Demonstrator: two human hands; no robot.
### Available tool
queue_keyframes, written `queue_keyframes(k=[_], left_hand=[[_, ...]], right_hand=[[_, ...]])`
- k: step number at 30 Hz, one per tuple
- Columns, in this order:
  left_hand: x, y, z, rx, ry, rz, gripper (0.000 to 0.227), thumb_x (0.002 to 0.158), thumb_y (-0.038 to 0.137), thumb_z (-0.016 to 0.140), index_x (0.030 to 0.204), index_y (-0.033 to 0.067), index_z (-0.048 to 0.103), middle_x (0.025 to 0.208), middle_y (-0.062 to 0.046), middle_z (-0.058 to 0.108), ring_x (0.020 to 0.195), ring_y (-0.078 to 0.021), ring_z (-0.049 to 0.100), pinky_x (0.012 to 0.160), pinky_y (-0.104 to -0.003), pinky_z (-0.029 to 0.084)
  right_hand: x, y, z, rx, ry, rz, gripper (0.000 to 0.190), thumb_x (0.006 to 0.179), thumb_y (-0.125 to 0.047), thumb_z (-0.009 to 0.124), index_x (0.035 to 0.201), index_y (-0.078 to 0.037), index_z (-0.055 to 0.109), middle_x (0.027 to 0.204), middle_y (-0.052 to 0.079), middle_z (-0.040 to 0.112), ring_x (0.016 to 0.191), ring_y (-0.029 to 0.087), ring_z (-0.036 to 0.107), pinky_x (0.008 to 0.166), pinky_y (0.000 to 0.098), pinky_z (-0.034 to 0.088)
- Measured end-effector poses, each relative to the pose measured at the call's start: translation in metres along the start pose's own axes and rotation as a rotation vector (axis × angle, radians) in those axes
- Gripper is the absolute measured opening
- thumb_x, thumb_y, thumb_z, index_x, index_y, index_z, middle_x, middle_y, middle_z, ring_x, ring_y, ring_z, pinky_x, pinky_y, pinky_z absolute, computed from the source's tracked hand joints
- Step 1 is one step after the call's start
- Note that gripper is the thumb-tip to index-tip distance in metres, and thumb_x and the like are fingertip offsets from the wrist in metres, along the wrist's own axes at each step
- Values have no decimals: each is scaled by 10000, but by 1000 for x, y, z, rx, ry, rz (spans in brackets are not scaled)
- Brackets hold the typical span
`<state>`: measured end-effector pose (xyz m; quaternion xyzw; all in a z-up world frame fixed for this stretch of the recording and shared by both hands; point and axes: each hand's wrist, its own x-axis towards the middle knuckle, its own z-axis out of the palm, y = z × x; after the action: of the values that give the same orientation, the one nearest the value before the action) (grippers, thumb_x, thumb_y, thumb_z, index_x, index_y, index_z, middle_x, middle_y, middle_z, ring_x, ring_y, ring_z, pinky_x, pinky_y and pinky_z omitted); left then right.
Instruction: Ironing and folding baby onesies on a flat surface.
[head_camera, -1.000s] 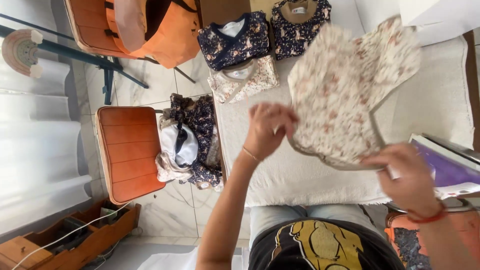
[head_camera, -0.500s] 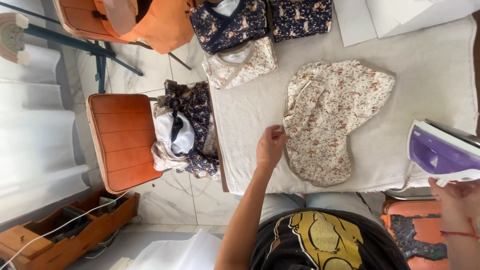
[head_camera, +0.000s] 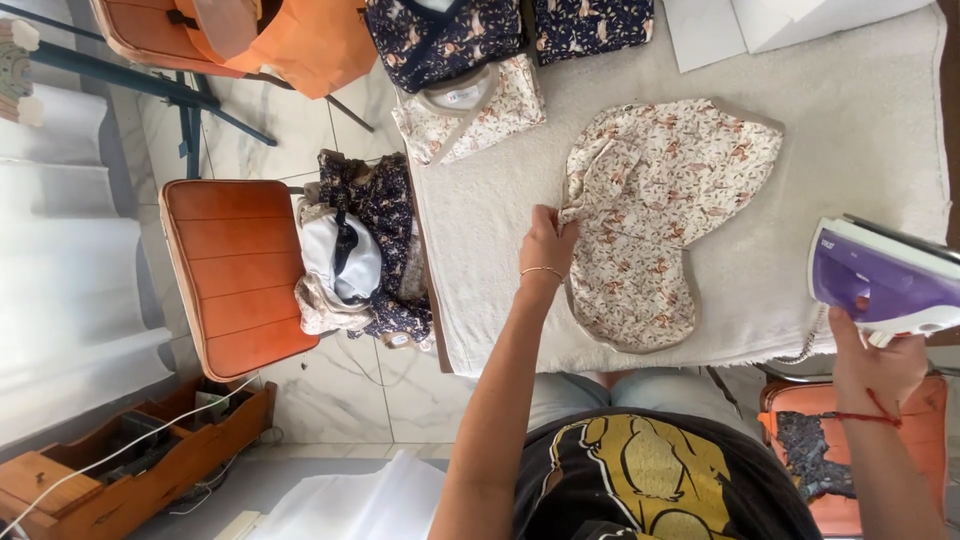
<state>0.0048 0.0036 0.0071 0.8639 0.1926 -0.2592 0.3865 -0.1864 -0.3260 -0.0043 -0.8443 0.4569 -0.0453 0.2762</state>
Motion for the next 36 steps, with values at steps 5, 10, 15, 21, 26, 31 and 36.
queue_keyframes(k=[5,10,15,21,26,31,36], left_hand=[[-1,-2,-14,-397,-55,23,380,699,219,695,644,154,325,591,45,343,531,-85,284,494,-227,287],[-8,0,-22,-541,-80,28,194,723,277,660,707,121,545,651,29,569,597,-57,472,546,-191,377],[-15,-7,-23,-527,5,74,115,736,209,661,747,107,610,687,-6,631,616,-67,530,550,-197,437],[-13,-24,-17,-652,168,142,83,718,40,643,747,117,631,727,21,635,670,-68,555,648,-189,470],[-8,-35,-2,-684,219,203,130,727,46,656,806,148,668,814,-1,663,758,-64,598,699,-191,490],[-11,-41,-3,-655,206,220,144,736,1,619,801,119,670,814,-41,665,779,-119,620,722,-244,500],[-9,-46,-1,-665,199,195,154,726,-2,629,810,121,670,816,-28,663,773,-98,613,738,-235,487]], right_hand=[[1,-50,-41,-111,-236,-346,281,939,-212,691,996,29,559,792,141,552,687,264,537,566,363,395],[-12,-158,-54,-691,-714,-405,322,797,-391,527,912,-91,555,739,42,638,556,168,634,425,256,508],[-18,-172,-11,-1111,-1017,-684,436,788,-544,344,1089,-243,441,824,-105,665,572,28,674,411,144,559],[-28,-173,11,-905,-939,-651,479,743,-572,463,897,-118,470,811,17,604,651,163,609,480,304,490],[-66,-209,28,-743,-955,-691,589,707,-665,439,902,-112,486,807,157,658,840,305,642,720,404,504],[-74,-199,37,-777,-932,-993,520,653,-693,484,819,-200,477,682,33,651,716,198,660,624,317,514],[-66,-187,52,-650,-665,-890,525,694,-679,464,761,-160,511,591,57,620,605,198,650,533,301,508]])
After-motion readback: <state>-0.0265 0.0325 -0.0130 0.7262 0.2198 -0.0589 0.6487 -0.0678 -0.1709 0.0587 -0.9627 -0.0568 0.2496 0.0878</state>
